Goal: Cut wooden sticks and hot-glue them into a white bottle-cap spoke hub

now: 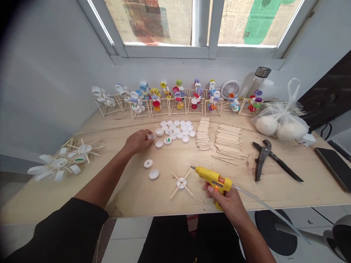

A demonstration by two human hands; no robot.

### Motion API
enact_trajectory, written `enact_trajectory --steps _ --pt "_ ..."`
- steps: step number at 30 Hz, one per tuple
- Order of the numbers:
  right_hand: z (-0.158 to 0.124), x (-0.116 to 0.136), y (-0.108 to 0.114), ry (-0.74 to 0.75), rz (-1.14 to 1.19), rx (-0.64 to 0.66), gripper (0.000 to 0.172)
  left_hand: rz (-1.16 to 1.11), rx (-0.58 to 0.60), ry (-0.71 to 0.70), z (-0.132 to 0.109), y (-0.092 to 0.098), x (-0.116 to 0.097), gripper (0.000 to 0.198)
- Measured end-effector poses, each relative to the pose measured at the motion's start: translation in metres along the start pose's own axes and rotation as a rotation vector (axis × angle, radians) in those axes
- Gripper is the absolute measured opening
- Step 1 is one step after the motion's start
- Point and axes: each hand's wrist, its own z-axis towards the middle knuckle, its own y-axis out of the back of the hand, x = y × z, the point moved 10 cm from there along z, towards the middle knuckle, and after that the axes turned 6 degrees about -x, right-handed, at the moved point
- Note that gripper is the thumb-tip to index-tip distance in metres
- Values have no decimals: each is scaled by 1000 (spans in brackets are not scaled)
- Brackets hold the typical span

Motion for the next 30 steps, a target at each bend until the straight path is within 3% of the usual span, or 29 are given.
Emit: enact_trajectory --steps 10,14,19,25,30 --pt "0 0 -1 13 10 20 38 -94 1 -53 -22 1 -20 28" --pt "2 -1 0 27 19 19 43 -149 -34 -22 -36 16 -16 28" --pt "3 -2 -1 34 26 38 40 -394 -174 -3 -71 45 -19 25" --pt "2 -1 -2 42 52 41 37 -611 -156 -148 -107 40 -62 23" --pt "1 0 -3 58 78 53 35 -446 -78 -288 -107 18 -99 17"
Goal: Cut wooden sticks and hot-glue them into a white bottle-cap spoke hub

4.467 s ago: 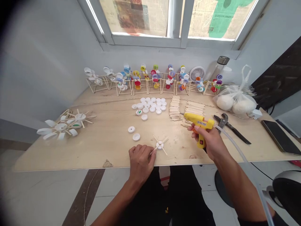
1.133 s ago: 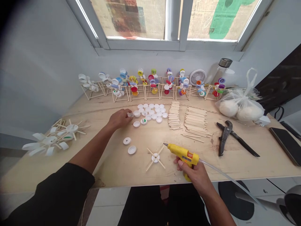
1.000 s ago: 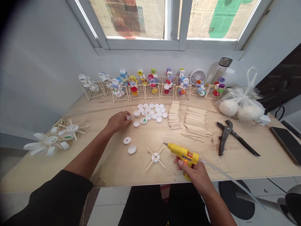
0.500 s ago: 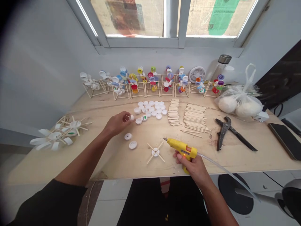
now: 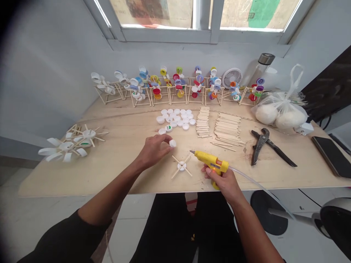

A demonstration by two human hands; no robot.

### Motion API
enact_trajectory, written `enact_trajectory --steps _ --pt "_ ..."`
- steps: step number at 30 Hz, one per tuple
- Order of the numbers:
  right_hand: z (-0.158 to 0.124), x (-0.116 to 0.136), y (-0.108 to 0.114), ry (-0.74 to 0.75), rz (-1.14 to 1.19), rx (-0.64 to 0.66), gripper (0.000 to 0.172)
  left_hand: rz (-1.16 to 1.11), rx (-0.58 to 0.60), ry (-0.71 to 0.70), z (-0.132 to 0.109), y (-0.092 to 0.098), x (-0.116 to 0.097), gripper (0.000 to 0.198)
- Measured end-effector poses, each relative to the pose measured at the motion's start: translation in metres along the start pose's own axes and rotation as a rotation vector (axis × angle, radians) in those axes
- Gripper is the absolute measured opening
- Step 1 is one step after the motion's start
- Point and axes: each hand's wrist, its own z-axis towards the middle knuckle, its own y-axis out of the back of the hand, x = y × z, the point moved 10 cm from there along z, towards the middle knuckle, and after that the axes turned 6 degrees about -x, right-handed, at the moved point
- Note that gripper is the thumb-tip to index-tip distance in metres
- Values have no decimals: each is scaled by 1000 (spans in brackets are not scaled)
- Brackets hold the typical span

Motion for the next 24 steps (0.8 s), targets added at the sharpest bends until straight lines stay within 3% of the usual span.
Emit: enact_trajectory --steps 6,12,18,24 --pt "0 1 -2 11 -12 15 35 163 35 -28 14 -19 8 22" --pt "-1 3 0 18 -19 -7 38 292 -62 -48 6 -1 10 30" --pt "0 -2 2 -7 -34 -13 38 172 -201 -38 -40 20 -17 16" --pt "-6 4 -3 0 -192 4 40 36 -248 -66 -91 -1 -45 15"
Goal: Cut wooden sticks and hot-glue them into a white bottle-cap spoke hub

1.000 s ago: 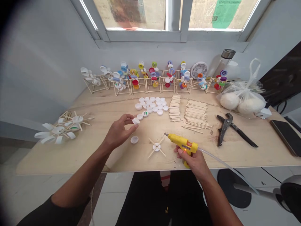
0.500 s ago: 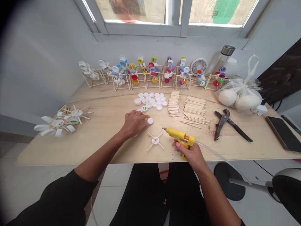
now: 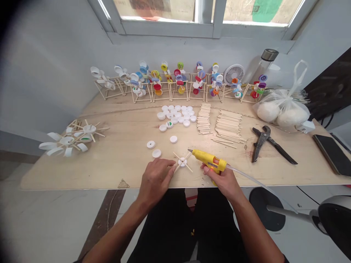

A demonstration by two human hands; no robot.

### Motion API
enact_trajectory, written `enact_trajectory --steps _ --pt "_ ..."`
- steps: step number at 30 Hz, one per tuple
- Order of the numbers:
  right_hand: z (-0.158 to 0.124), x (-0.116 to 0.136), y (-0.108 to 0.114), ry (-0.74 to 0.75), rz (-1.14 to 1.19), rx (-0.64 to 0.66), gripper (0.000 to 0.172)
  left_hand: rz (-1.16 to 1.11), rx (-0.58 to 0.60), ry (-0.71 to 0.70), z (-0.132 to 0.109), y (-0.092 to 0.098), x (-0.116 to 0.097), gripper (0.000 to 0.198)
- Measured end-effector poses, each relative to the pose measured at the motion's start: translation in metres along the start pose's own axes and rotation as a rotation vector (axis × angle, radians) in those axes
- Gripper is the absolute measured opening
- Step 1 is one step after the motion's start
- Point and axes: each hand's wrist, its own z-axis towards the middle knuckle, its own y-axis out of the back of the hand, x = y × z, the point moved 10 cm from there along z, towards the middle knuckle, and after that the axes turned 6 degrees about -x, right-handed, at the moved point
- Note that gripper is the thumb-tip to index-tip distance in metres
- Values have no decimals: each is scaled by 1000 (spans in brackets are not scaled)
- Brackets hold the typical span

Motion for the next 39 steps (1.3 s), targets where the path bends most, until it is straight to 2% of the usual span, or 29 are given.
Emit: enact_trajectory --steps 3,10,13,17,21,25,27,30,33,36,39 --pt "-6 6 -1 29 -107 -21 39 11 -37 14 -11 -5 -3 16" --pt "-18 13 -4 137 -289 -24 25 16 -65 16 -14 -13 -1 17" --pt "-20 15 -4 132 -297 -39 20 3 -71 25 -14 -14 0 16" --pt "-20 12 -4 91 -312 -66 25 -9 -82 17 -15 -14 -1 16" --pt "-17 6 -7 79 -300 -27 25 -65 -108 36 -15 -8 2 14" --pt "-16 3 -4 75 -281 -45 24 -68 -130 51 8 11 9 15" --pt "-16 3 -4 88 -278 -36 24 -29 -58 10 32 14 6 18" --pt "-16 3 -7 100 -257 -6 20 14 124 -76 73 2 -7 21" --pt "-16 4 -9 102 -226 9 19 87 296 -188 106 -27 -28 20" --pt "-16 5 -9 119 -222 -1 20 190 427 -266 124 -64 -42 19" --pt "-15 4 -9 124 -231 1 20 234 461 -305 134 -92 -50 19"
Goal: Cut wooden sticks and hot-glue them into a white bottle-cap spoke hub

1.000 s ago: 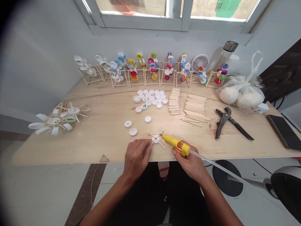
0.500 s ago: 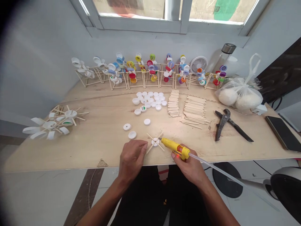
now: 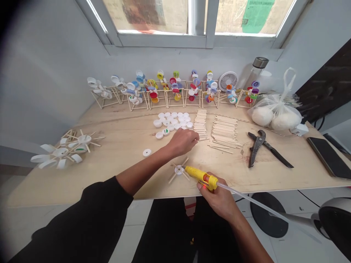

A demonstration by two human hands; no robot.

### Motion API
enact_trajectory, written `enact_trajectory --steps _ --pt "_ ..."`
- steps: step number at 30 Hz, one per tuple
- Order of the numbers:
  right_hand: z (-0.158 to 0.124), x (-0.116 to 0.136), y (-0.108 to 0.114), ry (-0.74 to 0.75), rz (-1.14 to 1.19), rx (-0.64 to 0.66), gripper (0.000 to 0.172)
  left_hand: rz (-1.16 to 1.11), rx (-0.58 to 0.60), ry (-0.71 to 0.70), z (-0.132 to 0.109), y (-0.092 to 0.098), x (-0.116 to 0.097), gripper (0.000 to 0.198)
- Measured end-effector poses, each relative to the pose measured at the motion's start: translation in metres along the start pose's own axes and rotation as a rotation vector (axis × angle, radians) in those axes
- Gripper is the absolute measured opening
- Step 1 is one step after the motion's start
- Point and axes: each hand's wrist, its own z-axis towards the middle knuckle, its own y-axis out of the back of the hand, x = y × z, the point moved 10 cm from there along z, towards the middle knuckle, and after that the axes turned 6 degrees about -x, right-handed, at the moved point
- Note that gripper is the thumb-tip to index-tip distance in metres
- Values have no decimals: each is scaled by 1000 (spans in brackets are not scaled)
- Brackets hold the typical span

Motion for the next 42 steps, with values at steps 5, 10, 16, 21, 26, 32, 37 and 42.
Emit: enact_trajectory --steps 5,10,16,21,26,32,37,42 --pt "0 -5 0 -9 -39 13 23 52 1 -48 17 -21 -10 21" --pt "0 -5 5 0 -25 -21 22 104 3 -59 23 -31 -15 23" --pt "0 -5 -1 12 8 19 23 141 0 -42 26 -33 -13 27" --pt "0 -5 0 21 -28 7 20 154 12 -68 29 -35 -13 26" --pt "-1 0 1 24 -35 11 21 155 44 -105 27 -38 -15 26" --pt "0 -2 0 -4 -39 18 23 121 143 -133 22 -41 -13 25" --pt "-1 -1 0 -16 -12 16 24 88 239 -104 18 -39 -9 22" --pt "-4 2 1 -34 -24 -2 30 71 256 -79 17 -37 -7 21"
